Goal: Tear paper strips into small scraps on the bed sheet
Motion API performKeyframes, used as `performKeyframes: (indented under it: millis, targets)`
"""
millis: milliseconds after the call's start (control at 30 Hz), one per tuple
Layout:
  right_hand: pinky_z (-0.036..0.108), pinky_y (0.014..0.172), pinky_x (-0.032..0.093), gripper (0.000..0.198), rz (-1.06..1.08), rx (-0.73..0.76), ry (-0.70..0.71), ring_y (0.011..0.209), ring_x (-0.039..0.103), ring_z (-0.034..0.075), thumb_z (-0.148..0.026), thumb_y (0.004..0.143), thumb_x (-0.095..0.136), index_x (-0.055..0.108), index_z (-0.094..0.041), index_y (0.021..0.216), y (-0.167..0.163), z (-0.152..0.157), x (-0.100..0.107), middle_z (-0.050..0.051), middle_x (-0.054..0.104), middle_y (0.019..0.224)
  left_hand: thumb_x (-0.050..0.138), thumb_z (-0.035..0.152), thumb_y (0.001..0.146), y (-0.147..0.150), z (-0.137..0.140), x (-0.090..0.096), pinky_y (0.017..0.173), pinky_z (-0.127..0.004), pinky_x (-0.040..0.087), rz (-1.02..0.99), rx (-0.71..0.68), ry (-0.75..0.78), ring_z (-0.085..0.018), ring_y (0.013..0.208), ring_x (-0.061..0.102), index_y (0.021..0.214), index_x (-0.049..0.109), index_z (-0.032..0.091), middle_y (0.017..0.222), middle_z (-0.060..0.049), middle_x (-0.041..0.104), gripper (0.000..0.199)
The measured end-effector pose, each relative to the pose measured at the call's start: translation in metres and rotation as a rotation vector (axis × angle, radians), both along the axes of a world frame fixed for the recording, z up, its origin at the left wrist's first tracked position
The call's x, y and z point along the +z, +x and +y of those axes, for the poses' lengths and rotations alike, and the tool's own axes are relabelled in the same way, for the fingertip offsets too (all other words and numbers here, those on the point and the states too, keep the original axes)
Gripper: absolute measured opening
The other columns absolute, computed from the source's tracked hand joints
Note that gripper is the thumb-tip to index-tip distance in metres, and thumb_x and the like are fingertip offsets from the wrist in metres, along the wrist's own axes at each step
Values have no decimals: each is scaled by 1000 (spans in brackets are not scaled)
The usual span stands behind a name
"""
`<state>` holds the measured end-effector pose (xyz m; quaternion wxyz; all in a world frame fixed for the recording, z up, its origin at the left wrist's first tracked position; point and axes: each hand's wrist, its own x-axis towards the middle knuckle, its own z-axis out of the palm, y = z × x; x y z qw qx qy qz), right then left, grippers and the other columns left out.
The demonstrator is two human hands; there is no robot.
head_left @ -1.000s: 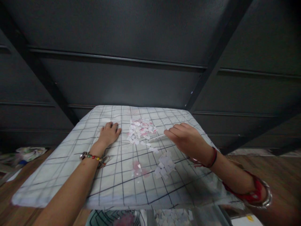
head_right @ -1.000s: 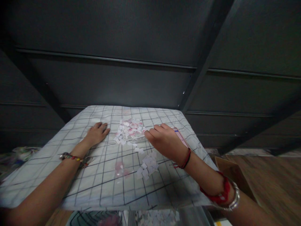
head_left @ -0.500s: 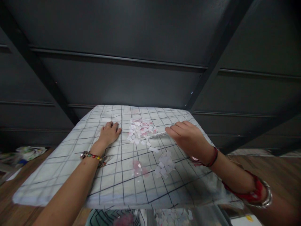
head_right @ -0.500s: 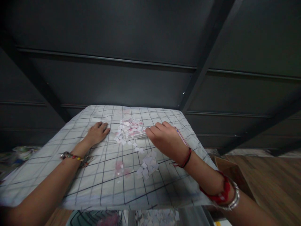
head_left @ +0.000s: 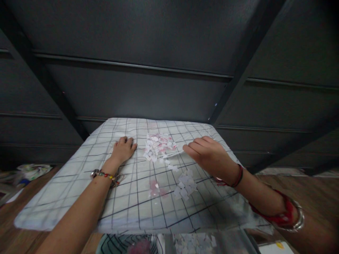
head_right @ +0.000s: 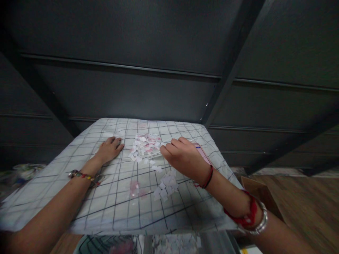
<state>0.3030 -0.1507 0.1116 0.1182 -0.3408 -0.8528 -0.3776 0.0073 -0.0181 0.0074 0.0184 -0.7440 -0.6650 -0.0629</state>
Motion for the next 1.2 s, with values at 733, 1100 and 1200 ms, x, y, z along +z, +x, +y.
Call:
performKeyframes:
  millis: [733, 1100, 1200]
  targets:
    - [31, 65, 30, 22, 2, 66, -91, 64, 43, 17, -6, 90, 50, 61, -19, 76, 1, -6, -1, 0, 56, 64, 33, 40, 96, 2, -3, 3, 108, -45, 38, -17, 6, 5, -29, 134, 46, 136, 52, 19, 142, -16, 52, 50]
    - [30, 69, 32, 23, 32, 108, -134, 71, 49, 16, -4, 91, 48, 64, -19, 83, 8, 11, -11, 0, 62, 70, 32, 41, 96, 0, -2, 2, 107, -47, 38, -18, -5, -3, -30, 133, 46, 136, 52, 18, 144, -17, 51, 50]
    - [29, 72, 34, 26, 71, 118, -158, 73, 50, 16, -1, 89, 46, 65, -19, 85, 22, 12, -10, 0, 63, 72, 32, 41, 96, 1, -2, 2, 108, -46, 37, -17, -2, -6, -29, 135, 44, 137, 51, 17, 144, -17, 50, 51]
